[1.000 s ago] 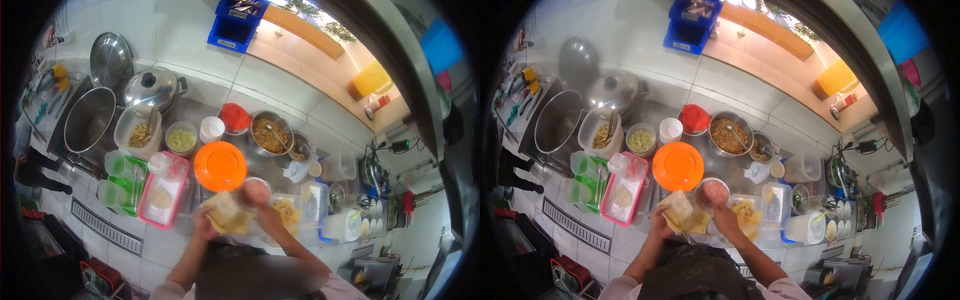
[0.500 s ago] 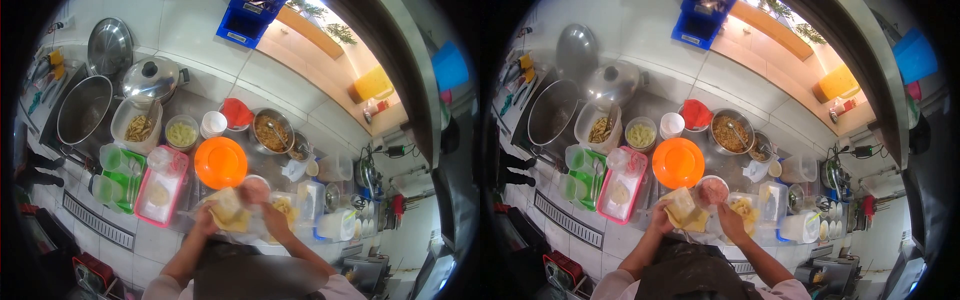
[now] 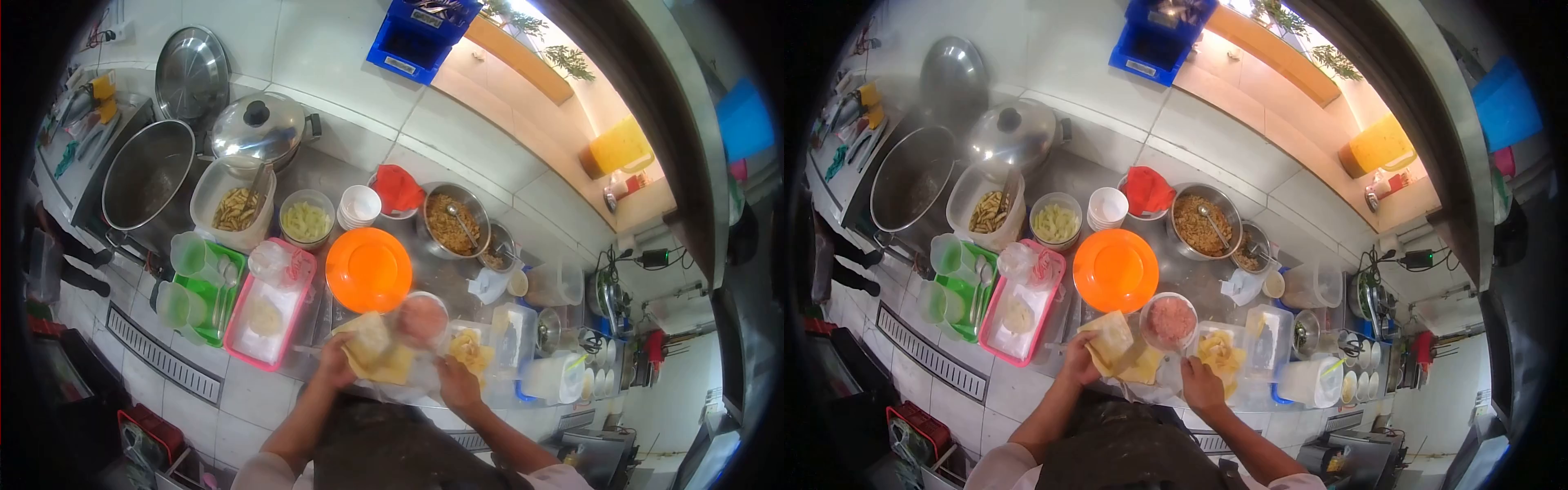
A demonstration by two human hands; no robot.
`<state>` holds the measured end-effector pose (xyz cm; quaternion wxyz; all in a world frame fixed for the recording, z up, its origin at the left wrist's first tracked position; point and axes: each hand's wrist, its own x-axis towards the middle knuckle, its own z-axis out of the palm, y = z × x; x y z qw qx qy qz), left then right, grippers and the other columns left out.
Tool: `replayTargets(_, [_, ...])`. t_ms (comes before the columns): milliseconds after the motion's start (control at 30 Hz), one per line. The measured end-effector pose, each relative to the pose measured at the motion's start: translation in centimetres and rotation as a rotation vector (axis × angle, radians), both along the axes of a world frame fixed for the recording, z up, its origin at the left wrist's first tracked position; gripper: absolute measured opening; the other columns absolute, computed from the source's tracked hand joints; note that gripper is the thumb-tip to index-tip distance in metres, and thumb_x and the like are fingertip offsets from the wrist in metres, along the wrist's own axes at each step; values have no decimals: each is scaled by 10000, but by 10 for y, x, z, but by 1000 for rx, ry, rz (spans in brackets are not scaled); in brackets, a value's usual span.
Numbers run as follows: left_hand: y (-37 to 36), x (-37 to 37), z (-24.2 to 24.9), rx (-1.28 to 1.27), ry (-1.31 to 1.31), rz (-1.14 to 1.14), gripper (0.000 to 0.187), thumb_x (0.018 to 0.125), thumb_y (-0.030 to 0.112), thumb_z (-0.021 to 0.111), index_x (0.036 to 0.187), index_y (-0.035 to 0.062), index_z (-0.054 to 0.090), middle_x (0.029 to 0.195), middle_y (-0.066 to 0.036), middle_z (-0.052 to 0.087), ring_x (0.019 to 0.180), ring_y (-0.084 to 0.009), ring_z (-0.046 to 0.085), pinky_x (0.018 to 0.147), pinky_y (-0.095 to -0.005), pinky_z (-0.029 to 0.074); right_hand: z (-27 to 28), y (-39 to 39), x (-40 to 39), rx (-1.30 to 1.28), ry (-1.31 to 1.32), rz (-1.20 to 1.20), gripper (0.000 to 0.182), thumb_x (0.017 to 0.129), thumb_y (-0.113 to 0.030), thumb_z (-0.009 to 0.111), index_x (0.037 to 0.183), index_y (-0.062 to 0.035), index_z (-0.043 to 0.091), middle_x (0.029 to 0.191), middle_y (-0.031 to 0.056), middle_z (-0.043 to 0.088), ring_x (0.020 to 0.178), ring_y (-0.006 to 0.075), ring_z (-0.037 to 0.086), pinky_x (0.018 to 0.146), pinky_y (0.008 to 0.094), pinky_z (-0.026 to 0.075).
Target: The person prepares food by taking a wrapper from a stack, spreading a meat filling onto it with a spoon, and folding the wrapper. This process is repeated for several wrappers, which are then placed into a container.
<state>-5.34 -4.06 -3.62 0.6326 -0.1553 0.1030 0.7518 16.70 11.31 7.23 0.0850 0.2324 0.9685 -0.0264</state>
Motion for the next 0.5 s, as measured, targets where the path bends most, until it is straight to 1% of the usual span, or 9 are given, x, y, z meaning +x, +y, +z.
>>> replayTargets(33, [0, 1, 1, 23, 6, 9, 600, 908, 283, 517, 1431, 1, 434, 1379, -182, 558, 1254, -357, 559, 1098, -512, 406, 3, 3, -4, 0, 0, 0, 342, 879, -126, 573, 1201, -13, 584, 1127, 121, 589, 828, 296, 637, 644, 398, 566])
replayTargets(67, [0, 2, 2, 45, 12, 18, 591, 916, 289, 526, 1425, 1, 438, 1368, -176, 567, 1245, -350, 569, 1082, -521, 425, 6, 7, -11, 18, 68, 15, 340, 890, -130, 567, 1208, -10, 576, 1128, 122, 587, 847, 298, 638, 649, 410, 566])
replayTargets(100, [1, 1, 3, 47, 16, 19, 591, 916, 289, 526, 1425, 1, 438, 1368, -176, 567, 1245, -350, 569, 1082, -521, 425, 7, 10, -17, 37, 140, 31, 338, 900, -135, 561, 1214, -7, 568, 1129, 124, 586, 866, 299, 640, 655, 422, 565])
replayTargets(133, [2, 1, 4, 42, 20, 13, 591, 916, 287, 524, 1425, 0, 437, 1369, -177, 565, 1247, -352, 567, 1083, -522, 424, 2, 10, -20, 37, 143, 29, 338, 900, -135, 561, 1214, -7, 568, 1129, 124, 586, 866, 299, 640, 655, 422, 565])
replayTargets(233, [4, 3, 7, 30, 32, 1, 589, 917, 283, 520, 1425, -1, 435, 1370, -178, 563, 1248, -356, 564, 1084, -523, 424, -13, 7, -20, 58, 70, 45, 318, 904, -127, 555, 1201, -15, 575, 1102, 129, 592, 898, 305, 646, 672, 431, 560])
replayTargets(333, [2, 2, 13, 0, 43, 12, 585, 909, 270, 523, 1417, -8, 442, 1363, -183, 567, 1243, -356, 567, 1092, -505, 415, -11, 5, -6, -29, -40, 62, 300, 906, -106, 544, 1188, -10, 575, 1110, 138, 587, 883, 317, 653, 675, 442, 558])
replayTargets(400, [2, 3, 15, -20, 49, 17, 584, 901, 260, 528, 1410, -14, 450, 1357, -188, 572, 1239, -351, 570, 1101, -488, 407, -5, 11, -2, -100, 20, 47, 325, 873, -91, 558, 1184, 1, 565, 1135, 140, 571, 822, 319, 651, 635, 430, 560])
replayTargets(433, [2, 3, 15, -8, 46, 20, 580, 900, 257, 529, 1405, -16, 454, 1354, -191, 574, 1238, -353, 570, 1101, -490, 407, -4, 12, -6, -101, 22, 51, 325, 873, -91, 558, 1184, 1, 565, 1135, 140, 571, 822, 319, 651, 635, 430, 560])
replayTargets(500, [1, 5, 13, 4, 47, 20, 576, 899, 255, 530, 1401, -17, 458, 1350, -194, 576, 1237, -354, 571, 1101, -492, 408, -7, 16, -19, -76, 145, 50, 329, 862, -97, 567, 1177, 0, 566, 1130, 150, 571, 805, 326, 651, 628, 429, 557])
